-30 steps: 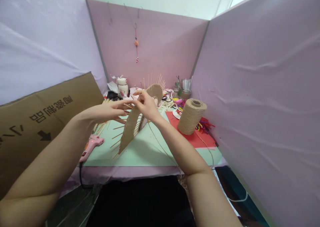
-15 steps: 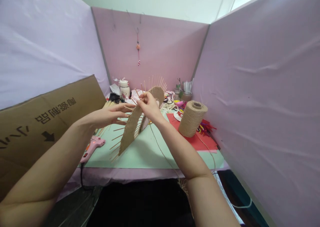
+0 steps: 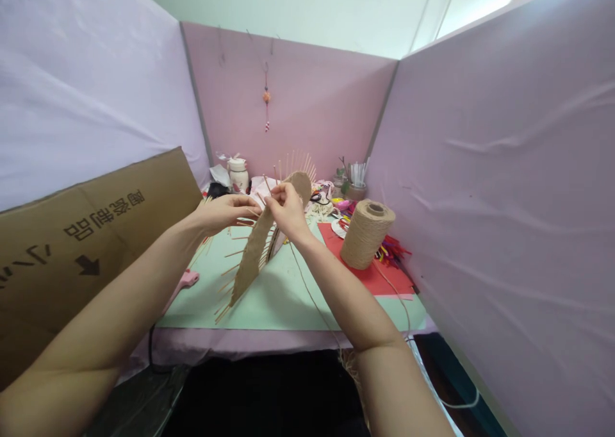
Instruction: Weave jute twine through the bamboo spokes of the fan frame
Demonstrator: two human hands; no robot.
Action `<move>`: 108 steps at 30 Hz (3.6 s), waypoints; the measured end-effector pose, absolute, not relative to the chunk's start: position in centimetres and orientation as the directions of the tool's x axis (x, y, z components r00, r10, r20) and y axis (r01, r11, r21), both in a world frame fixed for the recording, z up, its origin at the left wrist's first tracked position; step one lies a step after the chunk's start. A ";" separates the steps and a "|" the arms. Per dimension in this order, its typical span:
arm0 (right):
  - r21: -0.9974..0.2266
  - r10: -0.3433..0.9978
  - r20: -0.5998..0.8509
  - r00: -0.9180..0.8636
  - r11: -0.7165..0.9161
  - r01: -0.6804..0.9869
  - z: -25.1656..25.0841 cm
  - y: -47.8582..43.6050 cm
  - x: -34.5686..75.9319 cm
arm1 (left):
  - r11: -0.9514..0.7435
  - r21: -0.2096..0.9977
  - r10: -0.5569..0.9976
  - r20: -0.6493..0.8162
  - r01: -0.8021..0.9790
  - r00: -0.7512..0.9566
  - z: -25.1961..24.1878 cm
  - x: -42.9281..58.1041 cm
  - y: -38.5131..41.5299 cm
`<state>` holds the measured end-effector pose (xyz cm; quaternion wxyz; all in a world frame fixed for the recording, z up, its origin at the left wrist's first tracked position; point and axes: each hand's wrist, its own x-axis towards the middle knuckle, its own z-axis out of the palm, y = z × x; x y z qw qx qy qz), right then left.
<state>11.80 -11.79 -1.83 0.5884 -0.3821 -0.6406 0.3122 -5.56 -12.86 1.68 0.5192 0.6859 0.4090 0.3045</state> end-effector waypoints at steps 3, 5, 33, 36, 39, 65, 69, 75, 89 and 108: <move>-0.853 0.856 0.517 -0.002 0.515 0.088 -1.8 -11.9 11.6 | -0.138 0.944 0.892 -0.013 0.299 0.452 2.0 -5.0 -12.6; -0.854 0.856 0.517 0.004 0.516 0.066 -1.8 -12.1 11.5 | -0.133 0.937 0.900 -0.021 0.322 0.435 2.3 -4.7 -12.6; -0.747 0.777 0.629 -0.010 0.608 0.271 4.6 -12.5 15.0 | -0.117 0.944 0.904 -0.027 0.307 0.427 2.4 -4.1 -13.1; -0.562 0.635 0.771 -0.053 0.717 0.412 5.5 -12.4 14.4 | -0.117 0.945 0.901 -0.027 0.304 0.433 2.5 -4.0 -13.2; -0.354 0.507 0.845 -0.172 0.769 0.532 6.5 -11.8 13.9 | -0.120 0.943 0.896 -0.031 0.310 0.444 2.5 -4.0 -13.1; -0.257 0.616 0.775 -0.140 0.510 0.821 -2.4 -6.8 13.6 | -0.307 0.933 0.844 0.174 0.191 0.508 3.3 -4.2 -10.4; -0.253 0.596 0.790 -0.140 0.526 0.812 -2.1 -6.3 13.7 | -0.323 0.941 0.774 0.204 0.096 0.599 3.5 -4.0 -10.0; -0.339 0.561 0.827 -0.016 0.523 0.782 -1.4 -4.8 14.7 | -0.335 0.934 0.756 0.188 0.123 0.627 3.0 -4.0 -10.7; -0.445 0.599 0.800 0.034 0.554 0.704 -1.3 -4.8 14.3 | -0.158 0.987 0.888 0.153 -0.024 0.434 4.3 -2.4 -6.1; -0.365 0.608 0.793 -0.034 0.520 0.772 2.6 -5.9 15.9 | -0.216 0.971 0.804 0.235 -0.100 0.546 4.2 -2.3 -5.3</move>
